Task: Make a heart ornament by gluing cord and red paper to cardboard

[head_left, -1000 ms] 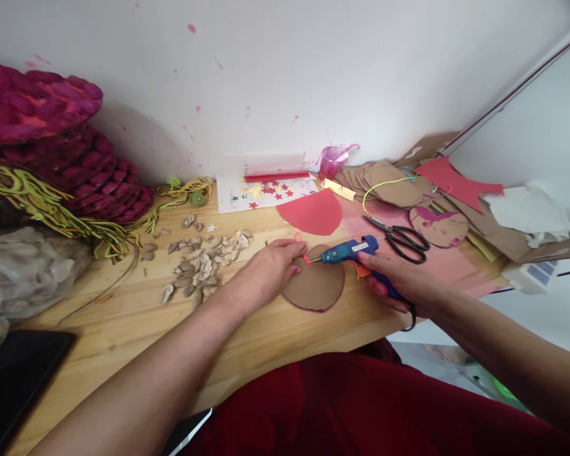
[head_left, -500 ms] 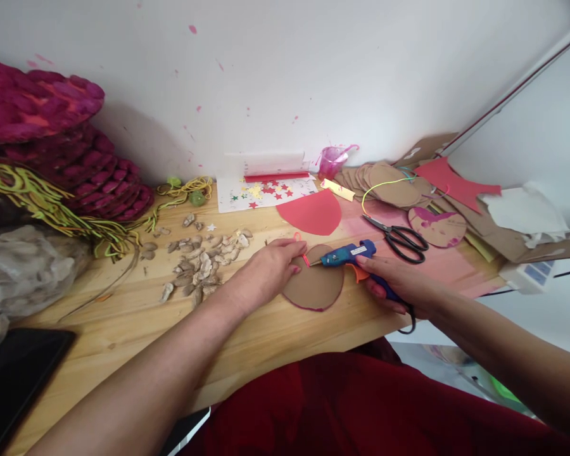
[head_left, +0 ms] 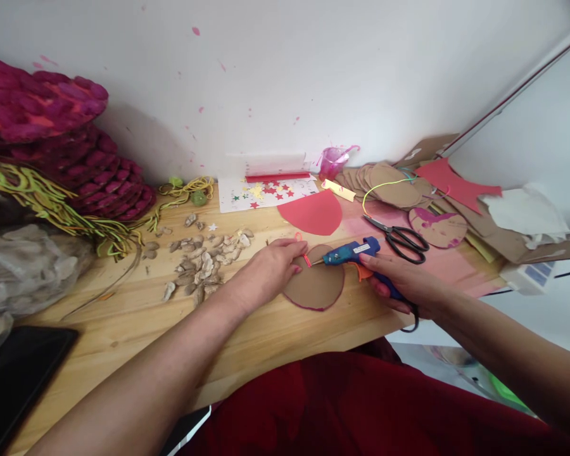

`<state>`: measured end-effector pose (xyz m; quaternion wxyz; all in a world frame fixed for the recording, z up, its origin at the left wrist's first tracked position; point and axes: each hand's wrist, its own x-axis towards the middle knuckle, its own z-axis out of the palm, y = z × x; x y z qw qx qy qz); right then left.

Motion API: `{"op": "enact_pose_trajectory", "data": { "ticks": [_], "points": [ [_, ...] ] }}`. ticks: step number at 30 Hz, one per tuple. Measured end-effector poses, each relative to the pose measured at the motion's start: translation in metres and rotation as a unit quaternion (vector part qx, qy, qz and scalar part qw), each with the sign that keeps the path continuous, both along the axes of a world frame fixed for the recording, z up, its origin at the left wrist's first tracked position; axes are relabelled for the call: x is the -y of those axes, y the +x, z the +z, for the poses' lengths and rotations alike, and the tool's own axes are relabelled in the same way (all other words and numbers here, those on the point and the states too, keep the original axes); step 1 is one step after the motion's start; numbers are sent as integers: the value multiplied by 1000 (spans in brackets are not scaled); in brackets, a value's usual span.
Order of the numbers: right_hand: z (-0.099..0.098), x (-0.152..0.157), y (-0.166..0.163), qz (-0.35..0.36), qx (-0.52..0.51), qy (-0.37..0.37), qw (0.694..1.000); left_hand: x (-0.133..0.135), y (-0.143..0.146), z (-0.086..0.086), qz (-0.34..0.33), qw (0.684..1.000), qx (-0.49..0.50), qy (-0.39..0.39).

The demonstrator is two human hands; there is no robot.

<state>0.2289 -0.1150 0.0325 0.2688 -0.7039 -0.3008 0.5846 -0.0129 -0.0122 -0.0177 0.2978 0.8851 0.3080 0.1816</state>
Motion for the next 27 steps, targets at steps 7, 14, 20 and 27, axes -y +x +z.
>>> {"op": "enact_pose_trajectory", "data": {
  "ticks": [7, 14, 20, 27],
  "points": [
    [-3, 1, 0, 8, 2, -19, 1000, -1, 0, -2, -1, 1000, 4, 2],
    [2, -11, -5, 13, -19, -6, 1000, -1, 0, -3, -7, 1000, 7, 12],
    [2, -12, -9, 26, 6, -17, 1000, -1, 1, -1, -5, 1000, -2, 4],
    [6, -6, -4, 20, 1, 2, 1000, -1, 0, -1, -11, 1000, -3, 7]
  ]
}}
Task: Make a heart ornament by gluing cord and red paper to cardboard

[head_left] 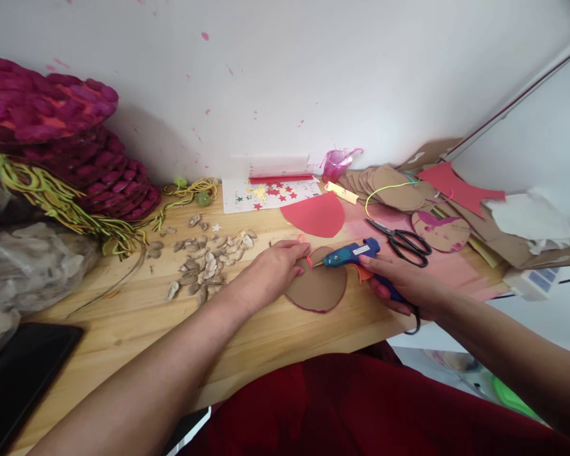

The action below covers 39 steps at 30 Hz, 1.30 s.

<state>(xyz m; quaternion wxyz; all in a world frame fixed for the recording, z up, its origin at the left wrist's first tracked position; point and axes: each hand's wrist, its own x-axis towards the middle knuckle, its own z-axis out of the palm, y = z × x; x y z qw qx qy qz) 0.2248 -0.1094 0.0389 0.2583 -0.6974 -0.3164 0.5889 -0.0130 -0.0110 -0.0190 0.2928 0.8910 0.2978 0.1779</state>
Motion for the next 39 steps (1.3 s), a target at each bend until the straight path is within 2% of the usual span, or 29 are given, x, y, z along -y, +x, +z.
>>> {"op": "enact_pose_trajectory", "data": {
  "ticks": [3, 6, 11, 16, 19, 22, 26, 28, 30, 33, 36, 39],
  "points": [
    [0, -7, -4, -11, 1, 22, 1000, 0, 0, -1, -3, 1000, 9, 8],
    [-3, -8, -6, -10, 7, -11, 1000, -1, -1, -3, 1, 1000, 11, 7],
    [-5, 8, 1, -13, -9, -37, 999, 0, 0, 0, 7, 1000, -2, -6],
    [-11, 28, 8, -25, -82, -2, 996, 5, -2, 13, 13, 999, 29, -22],
    [-20, 38, 11, -44, -113, 36, 992, -3, -8, 18, 68, 992, 108, -18],
    [-26, 42, 14, -52, -130, 66, 988, -18, -19, 23, 188, 973, 134, 3],
    [-33, 42, 24, -58, -167, 58, 983, -31, -34, 39, 272, 960, 68, 20],
    [-38, 41, 30, -63, -206, 53, 975, -27, -39, 49, 279, 960, 4, 33],
    [-42, 40, 36, -66, -258, 52, 963, -16, -43, 54, 257, 963, -62, 45],
    [-43, 39, 40, -77, -319, 65, 942, 7, -50, 48, 221, 968, -86, 77],
    [-39, 39, 38, -93, -337, 81, 933, 28, -56, 29, 247, 963, -59, 95],
    [-34, 39, 33, -83, -329, 83, 937, 42, -56, 12, 272, 954, -56, 114]
  ]
}}
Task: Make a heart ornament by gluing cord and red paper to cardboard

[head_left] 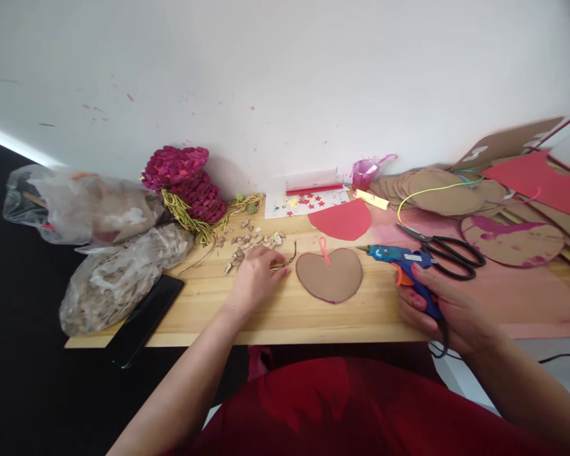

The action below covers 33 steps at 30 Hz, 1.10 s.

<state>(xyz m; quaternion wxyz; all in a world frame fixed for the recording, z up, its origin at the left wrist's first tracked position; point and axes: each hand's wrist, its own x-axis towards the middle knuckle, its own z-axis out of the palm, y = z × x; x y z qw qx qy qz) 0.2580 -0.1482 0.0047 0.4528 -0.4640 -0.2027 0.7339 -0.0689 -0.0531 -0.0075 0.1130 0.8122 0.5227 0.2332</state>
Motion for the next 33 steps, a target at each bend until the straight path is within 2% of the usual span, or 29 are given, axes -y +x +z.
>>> {"op": "enact_pose_trajectory", "data": {
  "ticks": [3, 7, 13, 15, 17, 20, 23, 26, 30, 33],
  "points": [
    [1, 1, -2, 10, 13, 7, 1000, 6, 4, -9, 18, 999, -18, 30],
    [-2, 3, -1, 5, 26, 16, 1000, 13, 7, -5, 13, 999, -21, 43],
    [-6, 9, -2, 14, 67, 47, 997, 27, 4, 2, 61, 990, 111, -60],
    [-6, 13, -4, 30, 112, 54, 992, 32, 5, -3, 57, 985, 149, -68],
    [-5, 18, -6, 58, 173, 66, 981, 39, 9, -9, 36, 984, 172, -39],
    [2, 27, -11, 96, 269, 84, 955, 52, 21, -17, -32, 984, 173, 30],
    [11, 36, -15, 116, 366, 90, 919, 64, 33, -22, -87, 982, 157, 51],
    [19, 42, -19, 135, 457, 107, 873, 70, 42, -26, -105, 983, 133, 73],
    [25, 47, -24, 162, 557, 191, 792, 71, 43, -31, -124, 981, 103, 106],
    [24, 48, -28, 158, 592, 237, 754, 71, 41, -33, -131, 981, 93, 113]
  ]
}}
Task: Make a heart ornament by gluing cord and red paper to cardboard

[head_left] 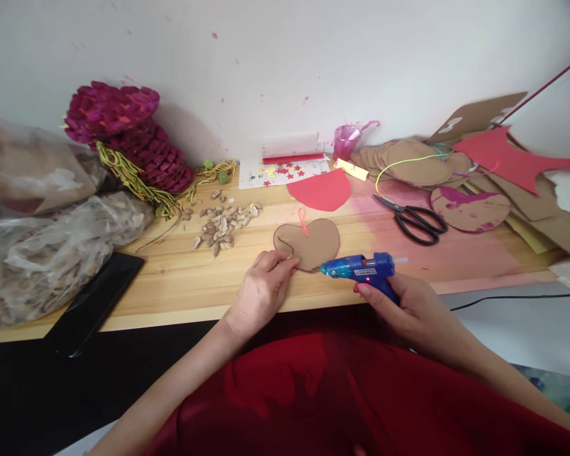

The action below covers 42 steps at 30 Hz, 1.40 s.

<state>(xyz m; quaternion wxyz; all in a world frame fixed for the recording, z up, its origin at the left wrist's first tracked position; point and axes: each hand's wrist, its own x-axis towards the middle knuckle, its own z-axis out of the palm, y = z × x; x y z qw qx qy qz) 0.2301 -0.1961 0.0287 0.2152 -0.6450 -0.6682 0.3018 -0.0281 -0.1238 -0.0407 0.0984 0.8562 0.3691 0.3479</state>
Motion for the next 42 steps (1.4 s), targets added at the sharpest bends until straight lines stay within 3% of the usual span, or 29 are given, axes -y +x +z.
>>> {"op": "enact_pose_trajectory", "data": {
  "ticks": [17, 42],
  "points": [
    [-3, -8, -6, 21, 125, 50, 991, 1, 0, 2, 1, 1000, -3, 8],
    [-5, -8, -5, 34, 179, 73, 981, 2, -1, 4, 2, 1000, -9, 1]
  ]
}}
